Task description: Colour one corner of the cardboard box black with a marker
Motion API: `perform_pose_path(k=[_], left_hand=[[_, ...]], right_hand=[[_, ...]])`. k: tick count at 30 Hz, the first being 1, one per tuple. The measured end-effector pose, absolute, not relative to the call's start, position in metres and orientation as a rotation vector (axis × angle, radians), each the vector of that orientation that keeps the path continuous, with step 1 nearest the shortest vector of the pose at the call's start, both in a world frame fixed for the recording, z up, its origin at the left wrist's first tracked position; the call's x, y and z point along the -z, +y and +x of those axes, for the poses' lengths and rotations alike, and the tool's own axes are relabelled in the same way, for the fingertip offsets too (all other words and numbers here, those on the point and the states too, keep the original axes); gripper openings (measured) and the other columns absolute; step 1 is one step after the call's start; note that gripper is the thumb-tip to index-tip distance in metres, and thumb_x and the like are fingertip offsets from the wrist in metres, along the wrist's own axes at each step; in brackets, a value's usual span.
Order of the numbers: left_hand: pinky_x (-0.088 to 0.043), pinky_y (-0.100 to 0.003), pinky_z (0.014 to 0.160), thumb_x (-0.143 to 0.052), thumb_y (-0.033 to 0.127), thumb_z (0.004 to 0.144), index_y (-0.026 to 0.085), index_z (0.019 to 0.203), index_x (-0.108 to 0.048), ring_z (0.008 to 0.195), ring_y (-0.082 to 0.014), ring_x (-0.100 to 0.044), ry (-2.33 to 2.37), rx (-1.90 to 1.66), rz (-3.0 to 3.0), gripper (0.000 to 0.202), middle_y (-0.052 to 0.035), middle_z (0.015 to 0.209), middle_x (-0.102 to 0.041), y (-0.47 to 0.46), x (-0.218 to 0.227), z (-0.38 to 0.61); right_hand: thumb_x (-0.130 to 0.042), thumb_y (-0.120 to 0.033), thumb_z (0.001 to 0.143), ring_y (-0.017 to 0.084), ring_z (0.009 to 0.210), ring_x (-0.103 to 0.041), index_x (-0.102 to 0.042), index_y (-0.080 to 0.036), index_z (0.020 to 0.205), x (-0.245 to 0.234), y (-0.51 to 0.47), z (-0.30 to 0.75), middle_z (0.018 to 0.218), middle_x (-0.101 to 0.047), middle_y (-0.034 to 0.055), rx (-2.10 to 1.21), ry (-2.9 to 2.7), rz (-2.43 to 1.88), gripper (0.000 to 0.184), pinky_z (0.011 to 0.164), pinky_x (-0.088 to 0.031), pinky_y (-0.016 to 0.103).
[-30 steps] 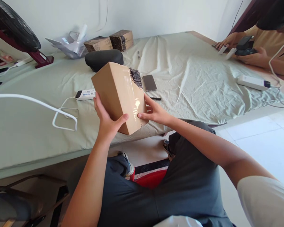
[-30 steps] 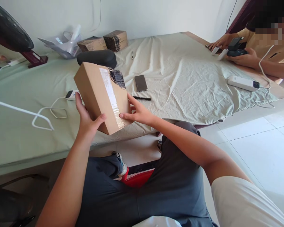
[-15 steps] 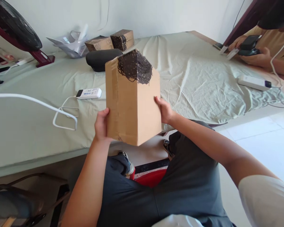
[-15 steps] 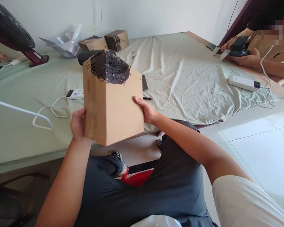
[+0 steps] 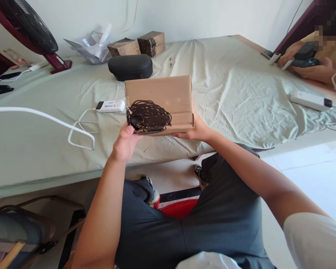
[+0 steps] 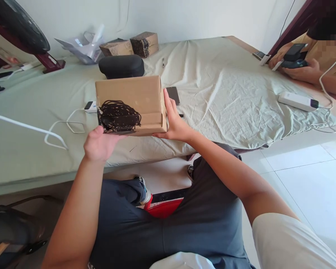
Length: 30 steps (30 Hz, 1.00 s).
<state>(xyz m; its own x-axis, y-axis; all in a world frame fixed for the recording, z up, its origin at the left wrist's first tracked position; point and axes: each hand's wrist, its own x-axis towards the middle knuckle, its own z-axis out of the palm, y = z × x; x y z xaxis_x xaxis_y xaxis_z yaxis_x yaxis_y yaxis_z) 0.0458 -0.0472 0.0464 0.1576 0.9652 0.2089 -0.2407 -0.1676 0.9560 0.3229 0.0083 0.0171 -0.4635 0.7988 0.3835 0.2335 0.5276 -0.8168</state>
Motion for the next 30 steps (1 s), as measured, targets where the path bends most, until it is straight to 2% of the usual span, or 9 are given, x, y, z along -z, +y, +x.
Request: perform_pose_path(k=[5, 9, 12, 19, 23, 24, 26, 28, 30], left_hand=[[-0.054, -0.064, 0.115, -0.076, 0.060, 0.078, 0.024, 0.130, -0.072, 0.137, -0.0433, -0.064, 0.914, -1.295, 1.205, 0.063, -0.0142, 0.122, -0.078, -0.042, -0.033, 0.042], [-0.057, -0.060, 0.112, -0.077, 0.044, 0.077, 0.026, 0.131, -0.074, 0.129, -0.0396, -0.070, 1.024, -1.272, 1.178, 0.056, -0.0107, 0.111, -0.080, -0.044, -0.028, 0.041], [-0.058, -0.059, 0.112, -0.075, 0.041, 0.079, 0.026, 0.129, -0.076, 0.124, -0.0381, -0.072, 1.037, -1.298, 1.182, 0.052, -0.0094, 0.107, -0.080, -0.044, -0.027, 0.039], [-0.055, -0.060, 0.114, -0.071, 0.048, 0.082, 0.026, 0.123, -0.078, 0.133, -0.0389, -0.067, 1.140, -1.361, 1.151, 0.047, -0.0093, 0.112, -0.079, -0.036, -0.013, 0.041], [-0.046, -0.056, 0.124, -0.068, 0.080, 0.084, 0.033, 0.141, -0.069, 0.152, -0.0367, -0.054, 0.943, -1.467, 1.330, 0.073, -0.0100, 0.137, -0.073, -0.033, -0.011, 0.039], [-0.043, -0.054, 0.128, -0.070, 0.084, 0.081, 0.034, 0.147, -0.065, 0.156, -0.0359, -0.049, 0.880, -1.512, 1.413, 0.082, -0.0094, 0.144, -0.069, -0.031, -0.013, 0.037], [-0.035, -0.053, 0.132, -0.082, 0.077, 0.076, 0.036, 0.159, -0.052, 0.161, -0.0355, -0.043, 0.823, -1.567, 1.558, 0.097, -0.0061, 0.154, -0.062, -0.027, -0.018, 0.031], [-0.031, -0.053, 0.134, -0.091, 0.063, 0.076, 0.037, 0.166, -0.042, 0.159, -0.0350, -0.044, 0.828, -1.596, 1.602, 0.105, -0.0020, 0.158, -0.059, -0.022, -0.022, 0.026], [-0.033, -0.052, 0.133, -0.089, 0.058, 0.081, 0.040, 0.166, -0.041, 0.156, -0.0321, -0.048, 0.838, -1.633, 1.556, 0.099, 0.0022, 0.157, -0.059, -0.019, -0.024, 0.022]], right_hand=[[-0.090, -0.075, 0.065, 0.044, 0.171, -0.008, 0.007, -0.025, 0.177, -0.012, 0.009, 0.323, 0.182, -0.013, 0.0172, -0.531, -2.076, -0.851, 0.156, 0.140, -0.004, 0.065], [-0.090, -0.074, 0.067, 0.042, 0.171, -0.008, 0.010, -0.023, 0.176, -0.009, 0.007, 0.324, 0.180, -0.013, 0.0195, -0.461, -2.067, -0.837, 0.156, 0.141, -0.006, 0.063], [-0.089, -0.076, 0.066, 0.044, 0.171, -0.008, 0.010, -0.024, 0.176, -0.010, 0.004, 0.321, 0.181, -0.012, 0.0197, -0.483, -2.059, -0.851, 0.156, 0.140, -0.005, 0.065], [-0.088, -0.082, 0.061, 0.047, 0.171, 0.000, 0.005, -0.020, 0.177, -0.006, 0.009, 0.315, 0.183, -0.009, 0.0205, -0.551, -2.030, -0.903, 0.161, 0.138, -0.005, 0.069], [-0.086, -0.087, 0.060, 0.046, 0.169, -0.014, 0.001, -0.025, 0.178, -0.003, 0.006, 0.308, 0.184, -0.009, 0.0174, -0.757, -1.994, -0.853, 0.159, 0.137, -0.021, 0.066], [-0.086, -0.087, 0.061, 0.045, 0.168, -0.020, -0.001, -0.028, 0.178, -0.003, 0.005, 0.307, 0.184, -0.012, 0.0163, -0.870, -1.982, -0.832, 0.156, 0.134, -0.029, 0.065], [-0.081, -0.088, 0.068, 0.042, 0.162, -0.034, -0.009, -0.032, 0.178, -0.004, 0.005, 0.308, 0.182, -0.023, 0.0141, -1.136, -1.970, -0.772, 0.143, 0.126, -0.043, 0.061], [-0.062, -0.090, 0.085, 0.036, 0.153, -0.048, -0.023, -0.035, 0.176, -0.005, 0.013, 0.313, 0.176, -0.039, 0.0110, -1.307, -1.946, -0.765, 0.113, 0.118, -0.052, 0.055], [-0.041, -0.082, 0.100, 0.032, 0.143, -0.057, -0.040, -0.031, 0.170, -0.003, 0.027, 0.321, 0.165, -0.055, 0.0111, -1.195, -1.937, -0.929, 0.086, 0.115, -0.052, 0.052]])
